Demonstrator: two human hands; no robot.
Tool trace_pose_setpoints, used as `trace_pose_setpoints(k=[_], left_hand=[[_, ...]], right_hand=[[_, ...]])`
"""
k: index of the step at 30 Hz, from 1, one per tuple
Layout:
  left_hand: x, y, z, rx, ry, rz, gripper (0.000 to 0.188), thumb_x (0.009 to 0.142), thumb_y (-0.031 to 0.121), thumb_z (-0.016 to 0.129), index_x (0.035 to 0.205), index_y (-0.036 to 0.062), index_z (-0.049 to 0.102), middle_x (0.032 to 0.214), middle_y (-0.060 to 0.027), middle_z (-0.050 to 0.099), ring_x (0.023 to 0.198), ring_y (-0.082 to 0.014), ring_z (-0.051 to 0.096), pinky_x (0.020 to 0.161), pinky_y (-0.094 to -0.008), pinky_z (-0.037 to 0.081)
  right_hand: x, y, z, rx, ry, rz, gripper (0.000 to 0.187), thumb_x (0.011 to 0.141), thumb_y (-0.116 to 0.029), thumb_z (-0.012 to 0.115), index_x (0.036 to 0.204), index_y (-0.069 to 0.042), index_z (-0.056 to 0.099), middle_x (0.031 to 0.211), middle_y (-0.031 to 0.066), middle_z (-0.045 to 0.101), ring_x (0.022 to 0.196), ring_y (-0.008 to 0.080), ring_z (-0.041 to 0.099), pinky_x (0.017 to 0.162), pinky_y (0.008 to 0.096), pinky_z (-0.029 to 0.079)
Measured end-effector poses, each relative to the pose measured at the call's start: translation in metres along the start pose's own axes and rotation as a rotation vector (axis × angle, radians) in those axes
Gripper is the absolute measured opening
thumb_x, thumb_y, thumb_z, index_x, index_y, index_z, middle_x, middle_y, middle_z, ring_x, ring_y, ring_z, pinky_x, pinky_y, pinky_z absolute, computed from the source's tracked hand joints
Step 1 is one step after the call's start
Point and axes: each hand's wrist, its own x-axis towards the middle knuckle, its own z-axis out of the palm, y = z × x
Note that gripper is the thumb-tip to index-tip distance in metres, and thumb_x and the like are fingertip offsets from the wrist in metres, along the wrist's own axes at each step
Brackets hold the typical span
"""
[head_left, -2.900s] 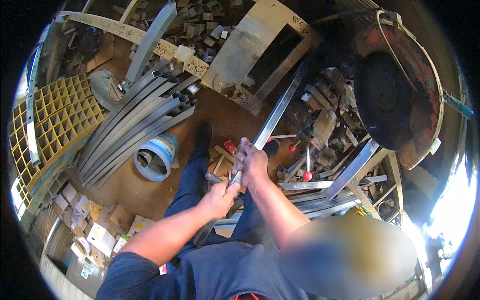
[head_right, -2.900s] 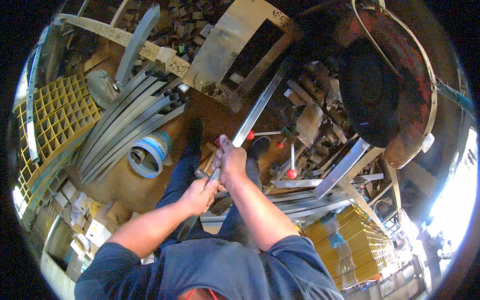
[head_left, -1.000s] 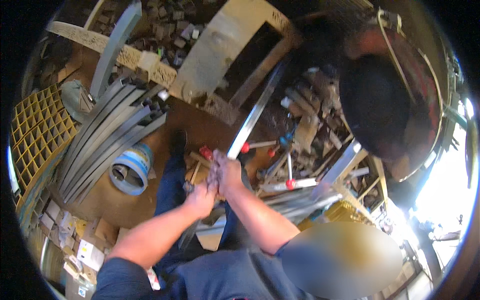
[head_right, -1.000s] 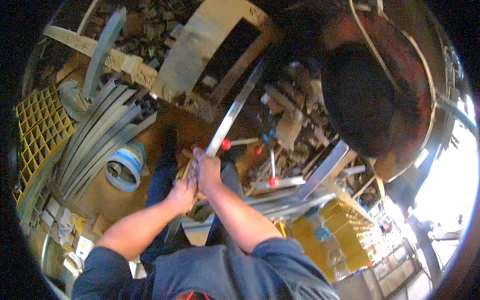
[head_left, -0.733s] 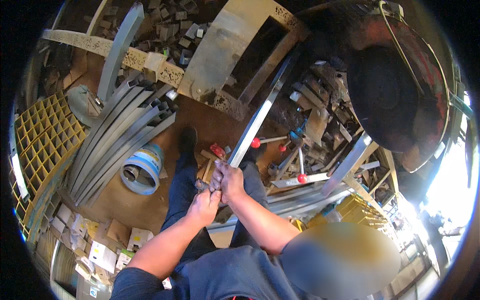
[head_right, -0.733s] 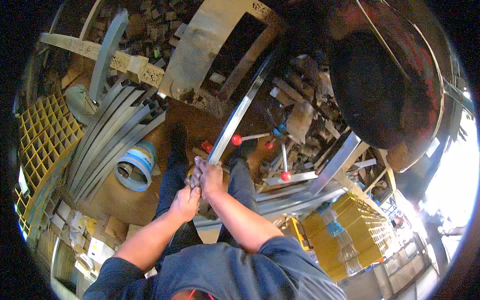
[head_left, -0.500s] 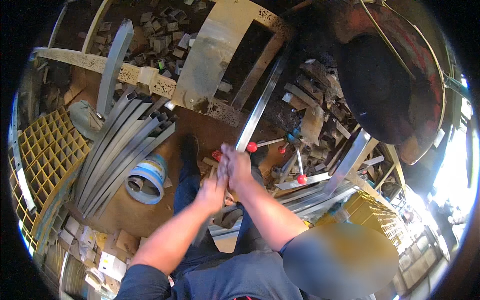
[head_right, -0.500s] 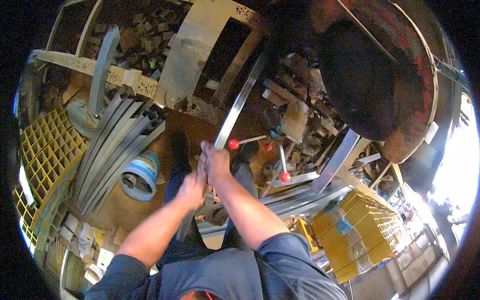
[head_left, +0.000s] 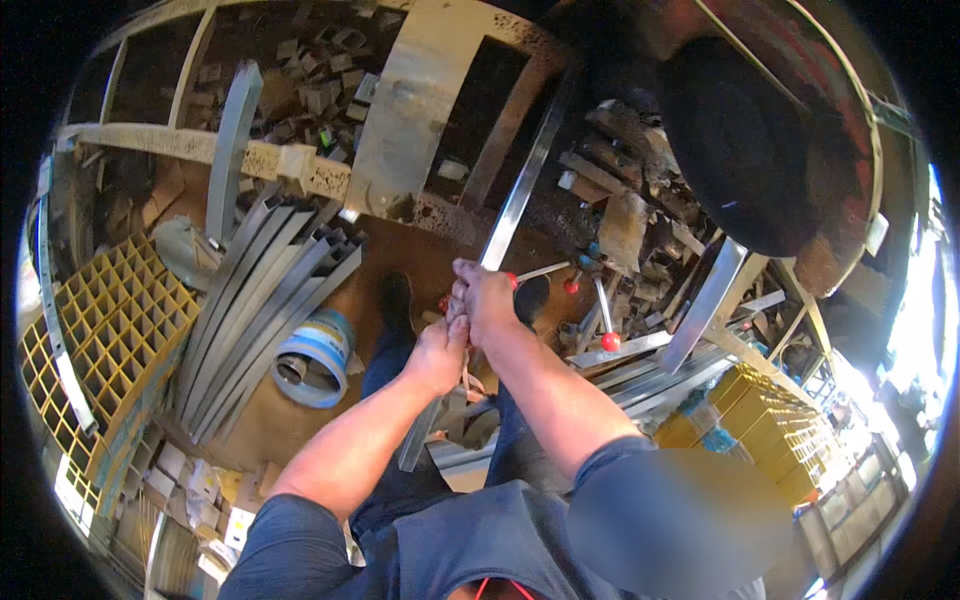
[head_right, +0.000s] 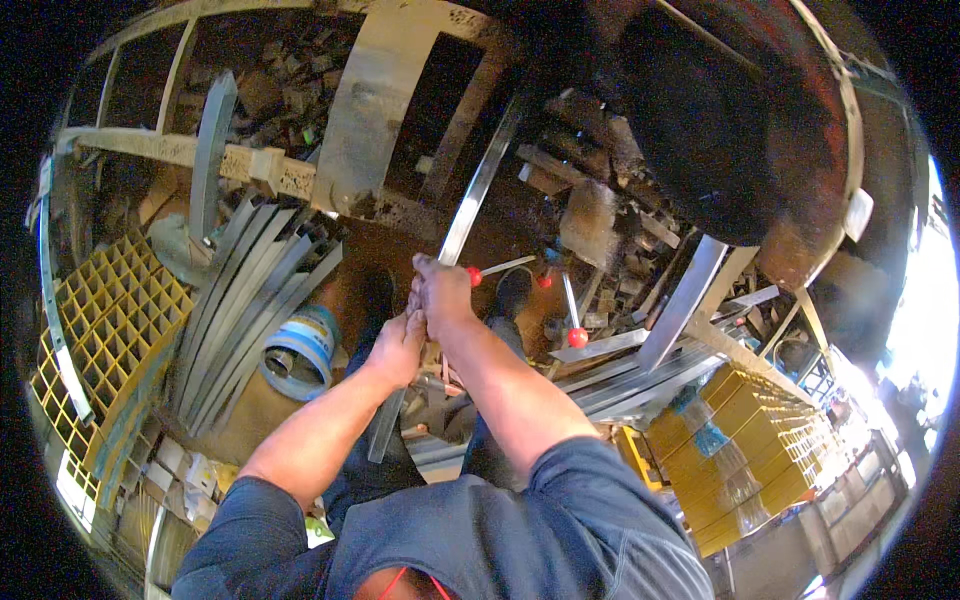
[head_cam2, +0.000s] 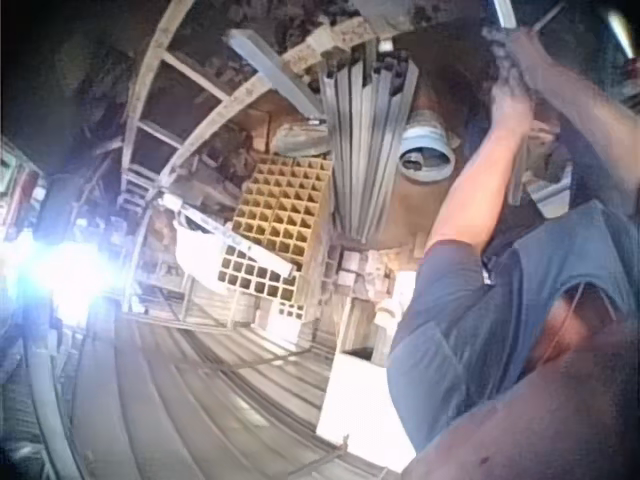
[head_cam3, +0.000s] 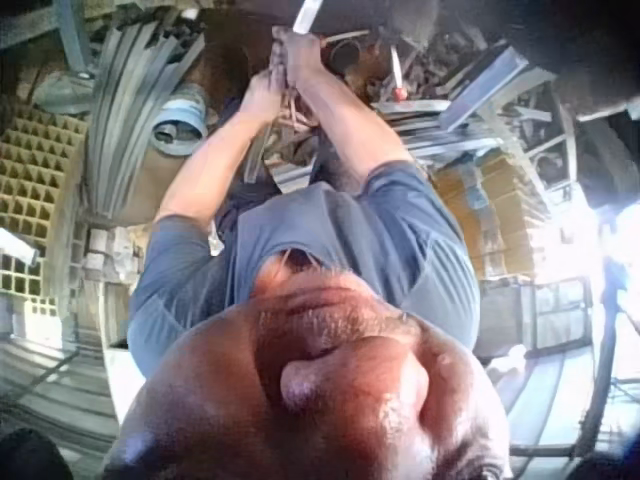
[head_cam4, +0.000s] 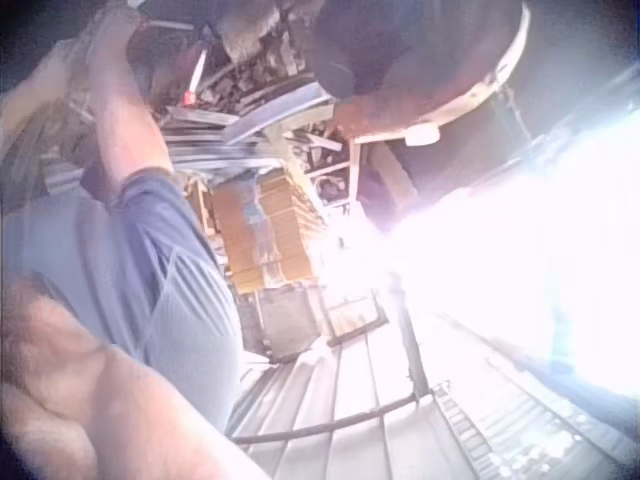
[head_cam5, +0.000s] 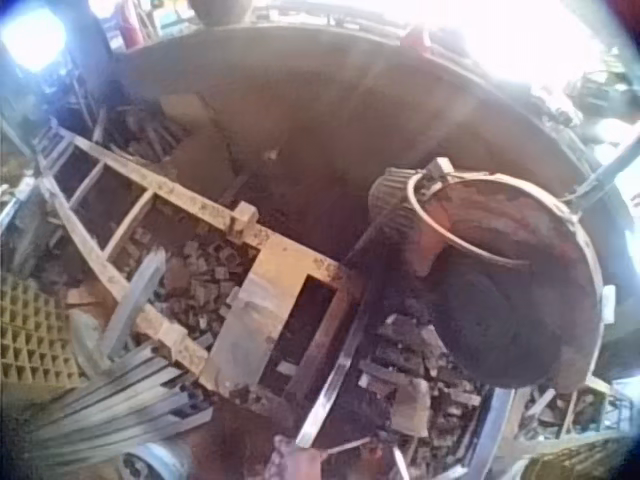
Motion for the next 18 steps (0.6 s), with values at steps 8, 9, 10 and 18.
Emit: trace_pose_setpoints(k=[8,9,10,18], left_hand=[[-0.036,-0.063,0.014,-0.171,0.028,0.114,0.045,0.116,0.039,0.043,0.11,0.0006,0.065,0.078,-0.0152,0.065,0.062,-0.0281,0.061,0.06,-0.0421,0.049],[-0.027,-0.063,0.005,-0.123,-0.012,0.053,0.038,0.115,0.032,0.045,0.118,-0.0003,0.066,0.083,-0.0215,0.068,0.072,-0.039,0.064,0.068,-0.0473,0.052],[-0.027,-0.078,0.003,-0.009,-0.008,0.181,0.038,0.115,0.031,0.046,0.116,-0.0015,0.067,0.086,-0.0246,0.069,0.076,-0.0433,0.066,0.07,-0.0493,0.053],[-0.013,-0.064,0.024,0.08,0.032,0.132,0.047,0.115,0.039,0.045,0.118,-0.002,0.068,0.095,-0.0308,0.071,0.095,-0.0476,0.071,0.084,-0.0555,0.054]], right_hand=[[-0.029,0.043,0.006,0.001,0.059,0.034,0.014,0.106,-0.024,0.065,0.096,-0.014,0.064,0.059,-0.0024,0.045,0.043,0.0173,0.04,0.045,0.0355,0.035],[-0.022,0.049,0.004,-0.003,0.058,0.034,0.015,0.106,-0.024,0.066,0.095,-0.013,0.064,0.059,-0.002,0.045,0.043,0.0171,0.04,0.044,0.0358,0.034],[-0.009,0.058,0.003,0.004,0.06,0.025,0.017,0.106,-0.024,0.066,0.094,-0.012,0.064,0.059,-0.0017,0.044,0.043,0.017,0.04,0.043,0.0361,0.033],[0.0,0.035,-0.015,-0.202,0.268,-0.152,0.021,0.105,-0.024,0.067,0.089,-0.013,0.058,0.062,-0.0022,0.044,0.051,0.0164,0.046,0.048,0.0355,0.036]])
